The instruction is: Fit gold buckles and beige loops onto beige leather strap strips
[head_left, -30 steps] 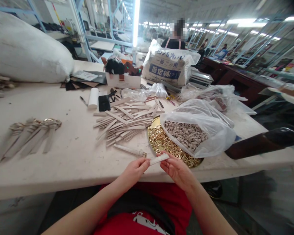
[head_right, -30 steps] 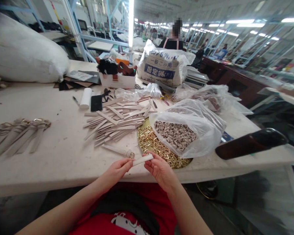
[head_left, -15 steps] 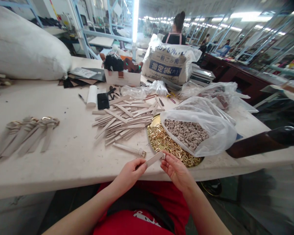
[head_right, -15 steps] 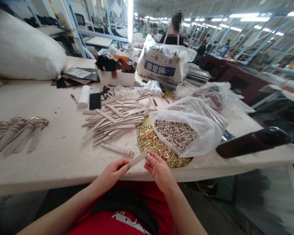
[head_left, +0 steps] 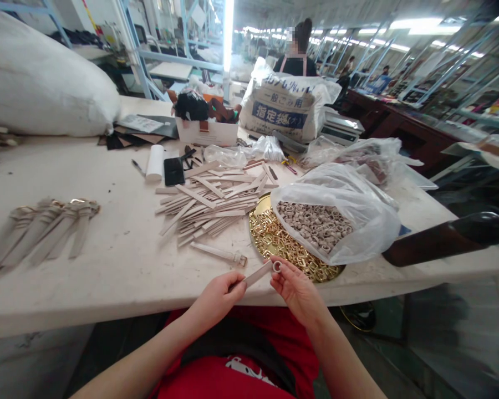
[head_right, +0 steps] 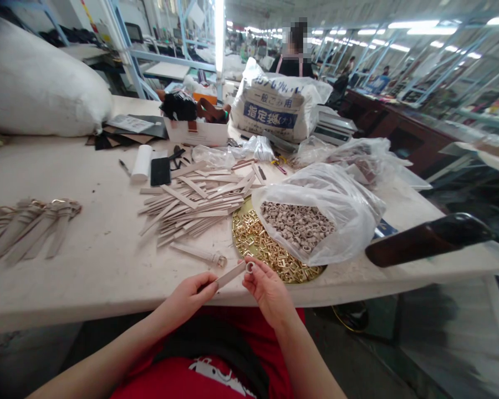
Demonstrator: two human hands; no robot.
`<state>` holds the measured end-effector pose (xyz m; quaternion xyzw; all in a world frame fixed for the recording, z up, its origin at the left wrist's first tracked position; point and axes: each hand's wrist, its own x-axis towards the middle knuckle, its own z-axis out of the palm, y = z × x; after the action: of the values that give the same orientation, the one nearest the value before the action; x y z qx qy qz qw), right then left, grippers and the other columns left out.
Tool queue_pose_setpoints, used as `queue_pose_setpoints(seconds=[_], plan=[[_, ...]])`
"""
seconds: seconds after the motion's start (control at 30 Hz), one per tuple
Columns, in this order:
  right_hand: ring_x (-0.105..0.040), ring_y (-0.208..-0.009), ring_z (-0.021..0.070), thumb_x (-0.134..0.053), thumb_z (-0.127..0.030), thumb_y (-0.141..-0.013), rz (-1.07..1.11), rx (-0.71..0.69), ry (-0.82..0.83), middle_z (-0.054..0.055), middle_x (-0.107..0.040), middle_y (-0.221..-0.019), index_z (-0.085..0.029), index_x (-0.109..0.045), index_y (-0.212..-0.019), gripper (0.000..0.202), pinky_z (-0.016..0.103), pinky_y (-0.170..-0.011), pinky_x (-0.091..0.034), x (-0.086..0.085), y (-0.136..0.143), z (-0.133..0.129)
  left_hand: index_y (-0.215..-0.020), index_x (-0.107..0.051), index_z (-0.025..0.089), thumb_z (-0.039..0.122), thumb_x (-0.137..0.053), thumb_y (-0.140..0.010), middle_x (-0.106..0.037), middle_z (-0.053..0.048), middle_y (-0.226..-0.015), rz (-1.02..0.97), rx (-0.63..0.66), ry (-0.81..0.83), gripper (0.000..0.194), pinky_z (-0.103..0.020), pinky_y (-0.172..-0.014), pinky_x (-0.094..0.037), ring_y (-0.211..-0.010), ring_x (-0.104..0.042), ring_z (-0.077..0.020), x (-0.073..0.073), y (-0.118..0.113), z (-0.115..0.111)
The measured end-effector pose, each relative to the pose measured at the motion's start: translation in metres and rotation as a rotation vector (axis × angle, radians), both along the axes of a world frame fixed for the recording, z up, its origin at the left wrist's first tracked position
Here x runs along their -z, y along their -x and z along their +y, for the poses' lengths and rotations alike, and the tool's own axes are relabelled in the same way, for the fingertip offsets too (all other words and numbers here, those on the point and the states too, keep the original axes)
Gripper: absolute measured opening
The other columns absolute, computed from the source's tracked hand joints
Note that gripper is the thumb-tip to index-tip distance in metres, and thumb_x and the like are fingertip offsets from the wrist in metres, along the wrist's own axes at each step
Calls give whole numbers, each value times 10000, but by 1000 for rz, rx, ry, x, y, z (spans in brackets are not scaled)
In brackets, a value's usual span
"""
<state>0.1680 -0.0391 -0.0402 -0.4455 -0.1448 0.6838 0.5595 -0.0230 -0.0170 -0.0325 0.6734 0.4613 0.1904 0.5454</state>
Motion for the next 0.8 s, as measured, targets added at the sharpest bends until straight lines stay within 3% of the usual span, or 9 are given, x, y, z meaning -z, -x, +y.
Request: queue_pose_setpoints(seconds=[0.13, 0.43, 0.63, 0.8], plan=[[-563, -555, 49, -720, -224, -653, -3, 11, 29, -12, -649, -742, -188, -663, -908, 264, 158, -571, -520, 5, 0, 1, -794, -571, 149, 334, -396, -804, -487, 29, -644, -31, -10, 51, 256, -204, -571, -329, -615, -428, -118, 0, 3, 0], [-548, -538, 51, -697, -209, -662, -16, -39, 52, 14, -664, -843, -204, -661, -878, 219, 158, -523, -503, 12, 4, 2, -728, -527, 161, 364, -403, -785, -457, 46, -560, -26, 6, 182, 244, -191, -463, -289, -497, -390, -92, 9, -1, -2], [-565, -647, 76, -659, -220, -674, 24, -109, 35, 21, -655, -865, -194, -662, -952, 279, 186, -609, -506, 8, -1, -1, -744, -496, 158, 324, -399, -767, -478, 51, -546, -79, -7, 351, 193, -175, -415, -272, -425, -367, -67, 13, 1, -1], [-520, -576, 58, -692, -262, -662, -169, -98, 26, 16, -662, -872, -198, -662, -938, 286, 195, -587, -477, 8, 1, -2, -726, -484, 152, 307, -422, -756, -510, 41, -564, -149, -7, 431, 170, -171, -433, -312, -434, -408, -61, 14, -4, -5]])
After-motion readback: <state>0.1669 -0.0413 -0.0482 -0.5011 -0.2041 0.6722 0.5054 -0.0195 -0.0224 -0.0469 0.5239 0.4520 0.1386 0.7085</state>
